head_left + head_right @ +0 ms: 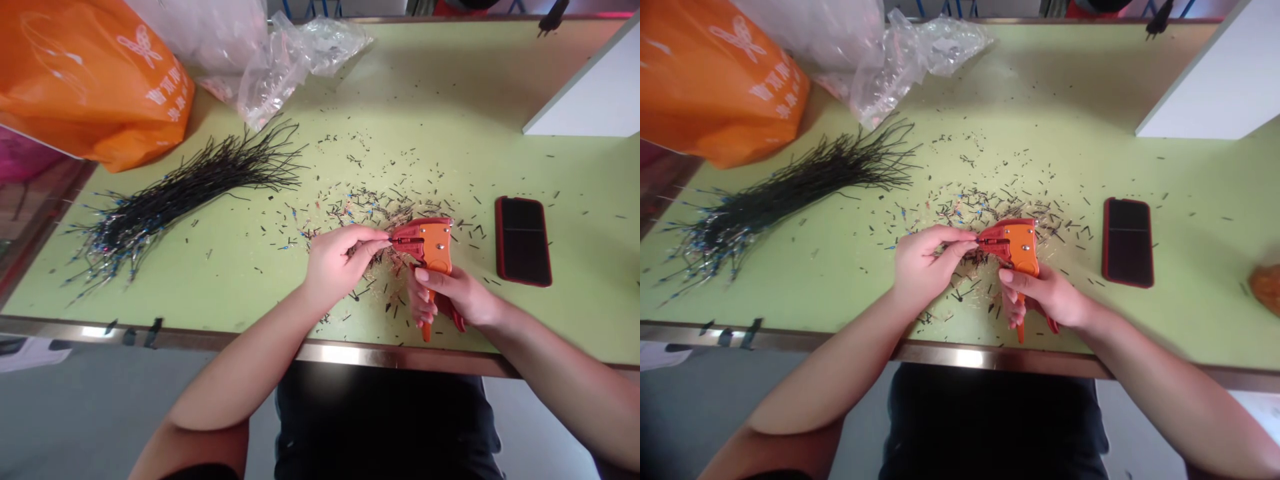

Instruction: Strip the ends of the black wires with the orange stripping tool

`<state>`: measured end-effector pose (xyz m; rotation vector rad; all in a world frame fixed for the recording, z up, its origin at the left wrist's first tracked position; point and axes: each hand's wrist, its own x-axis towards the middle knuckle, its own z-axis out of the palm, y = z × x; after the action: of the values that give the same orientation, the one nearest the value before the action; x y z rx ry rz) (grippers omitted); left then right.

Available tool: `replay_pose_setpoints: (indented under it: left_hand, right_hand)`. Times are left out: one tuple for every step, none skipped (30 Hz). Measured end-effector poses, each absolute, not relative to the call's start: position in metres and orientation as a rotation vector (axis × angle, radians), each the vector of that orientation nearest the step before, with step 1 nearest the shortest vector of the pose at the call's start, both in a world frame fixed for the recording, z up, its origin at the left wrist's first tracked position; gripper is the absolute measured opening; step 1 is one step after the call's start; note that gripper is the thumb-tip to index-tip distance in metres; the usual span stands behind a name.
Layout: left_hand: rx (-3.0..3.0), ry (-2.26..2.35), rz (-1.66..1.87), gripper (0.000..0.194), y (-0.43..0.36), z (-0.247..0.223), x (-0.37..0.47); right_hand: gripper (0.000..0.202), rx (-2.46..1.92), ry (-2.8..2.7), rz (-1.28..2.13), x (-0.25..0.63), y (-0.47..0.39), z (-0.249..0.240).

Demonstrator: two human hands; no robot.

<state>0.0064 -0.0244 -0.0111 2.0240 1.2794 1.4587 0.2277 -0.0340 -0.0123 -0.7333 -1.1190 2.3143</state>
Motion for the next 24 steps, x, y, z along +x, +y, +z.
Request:
replay_pose_setpoints:
  left_hand:
    - [2.017,1.283,1.457,0.007,-0.024,-0.011,0.006]
    - [2.012,1.285,1.453,0.007,-0.024,-0.011,0.006]
    - [2.011,1.282,1.447,0.006,-0.024,-0.011,0.006]
    - [2.011,1.278,1.442,0.007,-0.024,-0.011,0.006]
    - [2.01,1.275,1.439,0.007,-0.023,-0.011,0.006]
    - [2.011,1.27,1.437,0.007,-0.023,-0.011,0.005]
    - [2.013,1.267,1.436,0.007,-0.023,-0.011,0.005]
    - [2.014,1.265,1.44,0.006,-0.022,-0.012,0.005]
    - [2.013,1.267,1.446,0.006,-0.022,-0.012,0.005]
    - [2.013,1.271,1.448,0.006,-0.022,-0.012,0.004]
    - [2.015,1.276,1.447,0.006,-0.022,-0.012,0.004]
    - [2.019,1.286,1.44,0.007,-0.022,-0.012,0.004]
    - [2.022,1.3,1.434,0.009,-0.022,-0.012,0.004]
    - [2.023,1.313,1.431,0.01,-0.023,-0.011,0.004]
    - [2.023,1.325,1.431,0.011,-0.023,-0.011,0.005]
    - [2.018,1.339,1.436,0.012,-0.024,-0.01,0.005]
    - [2.012,1.349,1.441,0.013,-0.025,-0.01,0.006]
    - [2.006,1.354,1.448,0.013,-0.025,-0.01,0.007]
    - [1.999,1.358,1.455,0.013,-0.026,-0.01,0.008]
    - [1.989,1.364,1.458,0.013,-0.027,-0.009,0.009]
    - [1.977,1.369,1.461,0.012,-0.027,-0.009,0.01]
    - [1.965,1.375,1.462,0.012,-0.027,-0.01,0.011]
    - [1.955,1.381,1.458,0.012,-0.027,-0.01,0.011]
    - [1.946,1.389,1.447,0.012,-0.027,-0.011,0.011]
  right_hand:
    - [0.049,-0.75,-1.134,2.305,0.227,-0.034,-0.012]
    - [0.051,-0.764,-1.152,2.296,0.227,-0.035,-0.012]
    - [0.052,-0.774,-1.168,2.282,0.226,-0.035,-0.012]
    - [0.053,-0.78,-1.182,2.267,0.226,-0.036,-0.012]
    - [0.054,-0.784,-1.195,2.253,0.225,-0.037,-0.012]
    - [0.054,-0.786,-1.209,2.237,0.224,-0.037,-0.012]
    - [0.055,-0.787,-1.226,2.222,0.224,-0.038,-0.012]
    - [0.055,-0.787,-1.245,2.205,0.223,-0.039,-0.012]
    - [0.056,-0.786,-1.264,2.19,0.223,-0.039,-0.013]
    - [0.056,-0.787,-1.285,2.175,0.223,-0.04,-0.013]
    - [0.057,-0.788,-1.303,2.163,0.222,-0.041,-0.013]
    - [0.058,-0.791,-1.317,2.153,0.222,-0.042,-0.013]
    - [0.058,-0.794,-1.329,2.148,0.222,-0.042,-0.013]
    - [0.059,-0.798,-1.339,2.144,0.222,-0.043,-0.013]
    - [0.06,-0.802,-1.347,2.144,0.222,-0.044,-0.013]
    - [0.06,-0.81,-1.343,2.143,0.221,-0.045,-0.013]
    - [0.06,-0.823,-1.323,2.142,0.219,-0.046,-0.013]
    - [0.06,-0.843,-1.291,2.132,0.218,-0.047,-0.013]
    - [0.06,-0.863,-1.255,2.121,0.216,-0.048,-0.014]
    - [0.06,-0.879,-1.221,2.109,0.214,-0.048,-0.015]
    - [0.06,-0.885,-1.195,2.102,0.213,-0.048,-0.016]
    - [0.06,-0.881,-1.179,2.102,0.211,-0.048,-0.017]
    - [0.059,-0.864,-1.173,2.114,0.211,-0.047,-0.018]
    - [0.059,-0.839,-1.168,2.134,0.211,-0.047,-0.018]
